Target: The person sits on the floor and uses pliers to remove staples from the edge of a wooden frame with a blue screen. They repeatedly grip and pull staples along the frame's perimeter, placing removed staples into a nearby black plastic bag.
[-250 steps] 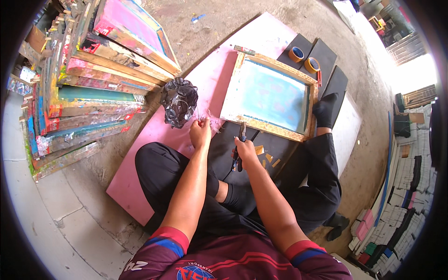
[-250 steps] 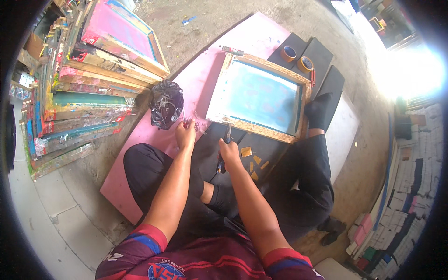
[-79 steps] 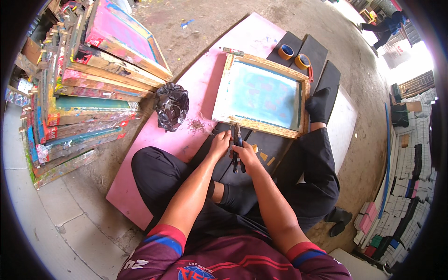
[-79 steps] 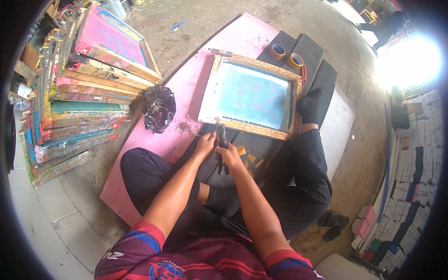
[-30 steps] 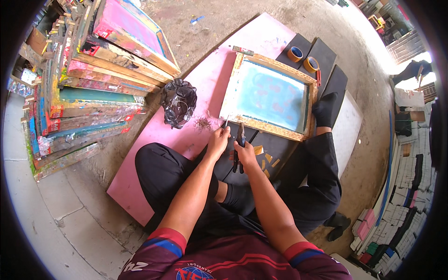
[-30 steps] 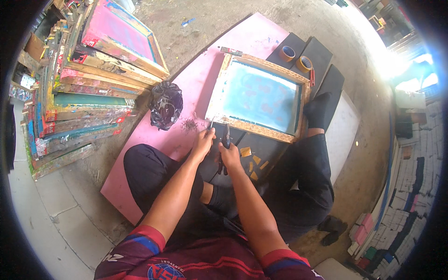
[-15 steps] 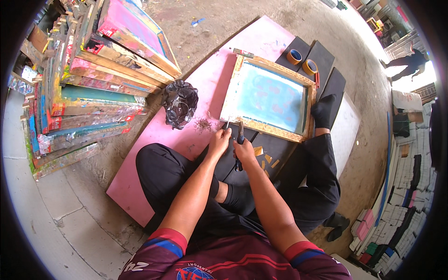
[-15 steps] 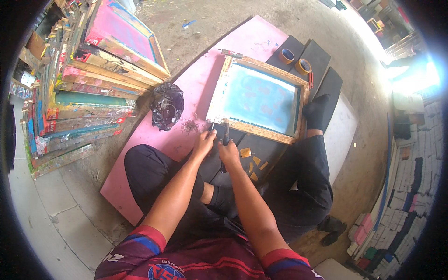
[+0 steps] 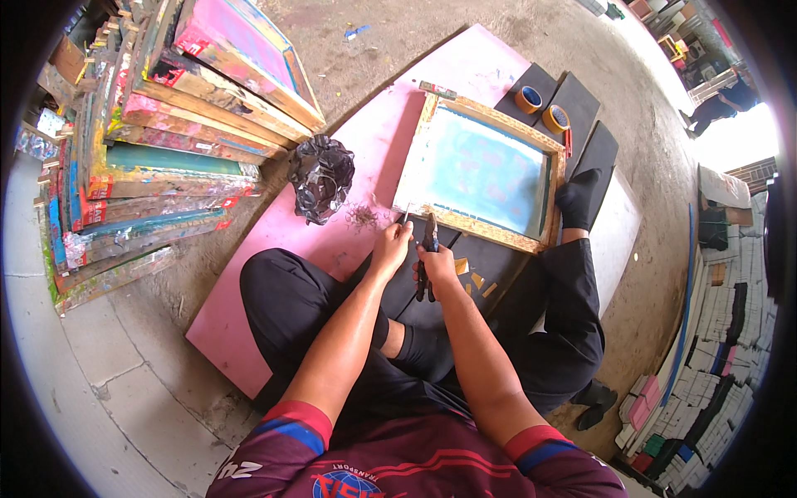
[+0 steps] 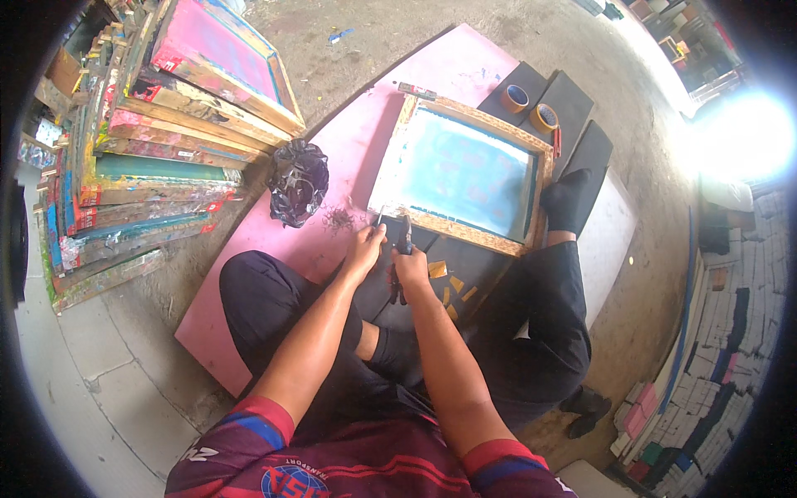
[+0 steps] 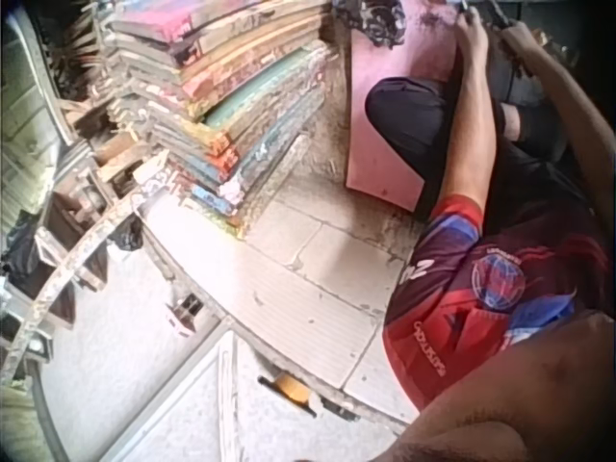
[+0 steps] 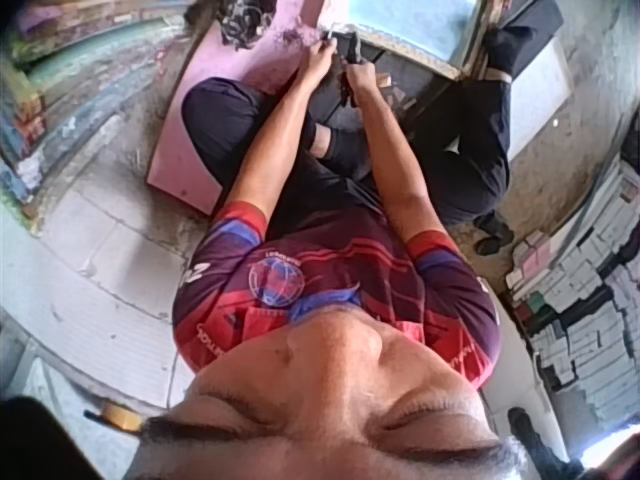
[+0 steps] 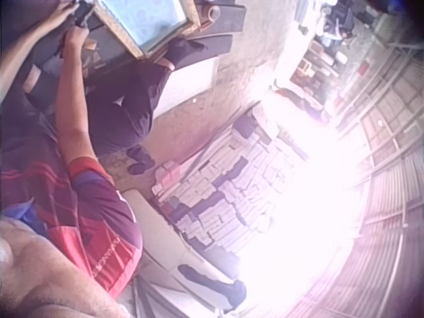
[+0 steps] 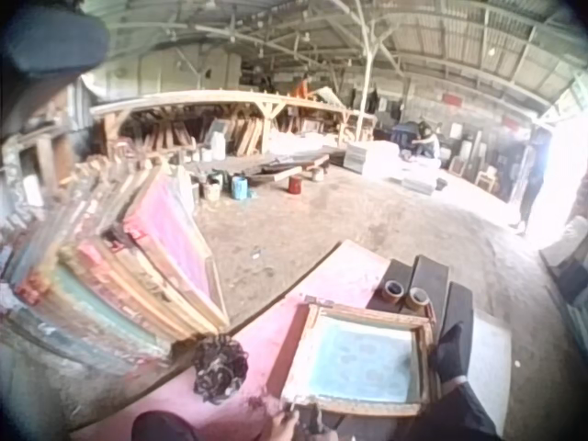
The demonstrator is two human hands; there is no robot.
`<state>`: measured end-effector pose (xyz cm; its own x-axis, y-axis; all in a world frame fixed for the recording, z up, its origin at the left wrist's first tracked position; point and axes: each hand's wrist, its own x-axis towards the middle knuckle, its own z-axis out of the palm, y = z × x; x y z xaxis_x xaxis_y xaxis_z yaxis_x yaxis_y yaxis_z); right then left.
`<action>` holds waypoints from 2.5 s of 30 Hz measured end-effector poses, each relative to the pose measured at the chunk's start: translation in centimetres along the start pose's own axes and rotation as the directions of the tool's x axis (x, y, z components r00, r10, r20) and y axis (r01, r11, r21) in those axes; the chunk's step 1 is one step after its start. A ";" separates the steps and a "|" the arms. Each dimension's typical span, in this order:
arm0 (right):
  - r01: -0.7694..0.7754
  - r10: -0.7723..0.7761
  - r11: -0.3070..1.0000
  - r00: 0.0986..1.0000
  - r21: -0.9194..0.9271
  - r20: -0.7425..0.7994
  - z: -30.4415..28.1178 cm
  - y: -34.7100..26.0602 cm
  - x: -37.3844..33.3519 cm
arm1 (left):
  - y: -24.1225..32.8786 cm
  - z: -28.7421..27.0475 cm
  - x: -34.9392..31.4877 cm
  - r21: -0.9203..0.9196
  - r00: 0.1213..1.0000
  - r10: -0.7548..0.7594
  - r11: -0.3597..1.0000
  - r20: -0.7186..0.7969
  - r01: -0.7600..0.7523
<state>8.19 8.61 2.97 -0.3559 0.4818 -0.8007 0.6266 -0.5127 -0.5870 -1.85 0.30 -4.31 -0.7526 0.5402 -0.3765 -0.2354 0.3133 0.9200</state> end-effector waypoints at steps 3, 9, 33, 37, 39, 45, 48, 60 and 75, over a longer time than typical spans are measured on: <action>0.018 -0.026 0.997 0.996 0.081 0.089 -1.2 1.0 0.4 | 1.5 -0.1 -0.8 -0.017 0.997 -0.082 0.996 0.010 0.083; 0.124 -0.094 0.989 0.946 -0.080 0.311 -2.8 1.1 -1.7 | 4.2 -0.5 -2.2 -0.276 0.994 -0.097 0.955 0.053 0.108; 0.123 0.014 0.905 0.948 -0.408 0.318 -5.8 -2.9 0.0 | 2.8 -3.0 0.1 -0.535 0.849 -0.388 0.831 -0.359 0.153; 0.112 0.042 0.890 0.945 -0.441 0.325 -6.2 -3.8 0.4 | 2.8 -3.2 0.3 -0.574 0.825 -0.423 0.805 -0.375 0.152; 0.115 0.050 0.881 0.942 -0.460 0.331 -6.4 -4.3 0.3 | 2.8 -3.1 0.3 -0.565 0.826 -0.416 0.812 -0.380 0.149; 0.123 0.079 0.842 0.935 -0.525 0.346 -7.1 -6.8 1.1 | 2.6 -3.0 0.5 -0.529 0.825 -0.401 0.835 -0.398 0.151; 0.090 0.154 0.740 0.942 -0.667 0.298 -7.6 -8.0 2.5 | 2.2 -2.9 0.9 -0.479 0.805 -0.406 0.860 -0.433 0.175; 0.275 -0.346 0.345 0.926 -0.897 0.151 -6.5 -3.9 1.6 | 2.2 -3.1 0.0 -0.500 0.852 -0.388 0.848 -0.353 0.179; 0.454 -0.210 0.728 0.861 -0.513 0.464 -6.6 1.0 0.4 | 2.4 -2.0 -1.1 -0.438 0.928 -0.321 0.819 0.189 0.372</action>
<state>13.29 12.99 2.81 -0.7595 0.1931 -0.6212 0.6504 0.2099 -0.7300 -2.85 -1.09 -1.50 -0.5067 0.5482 -0.6654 -0.7419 0.1159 0.6604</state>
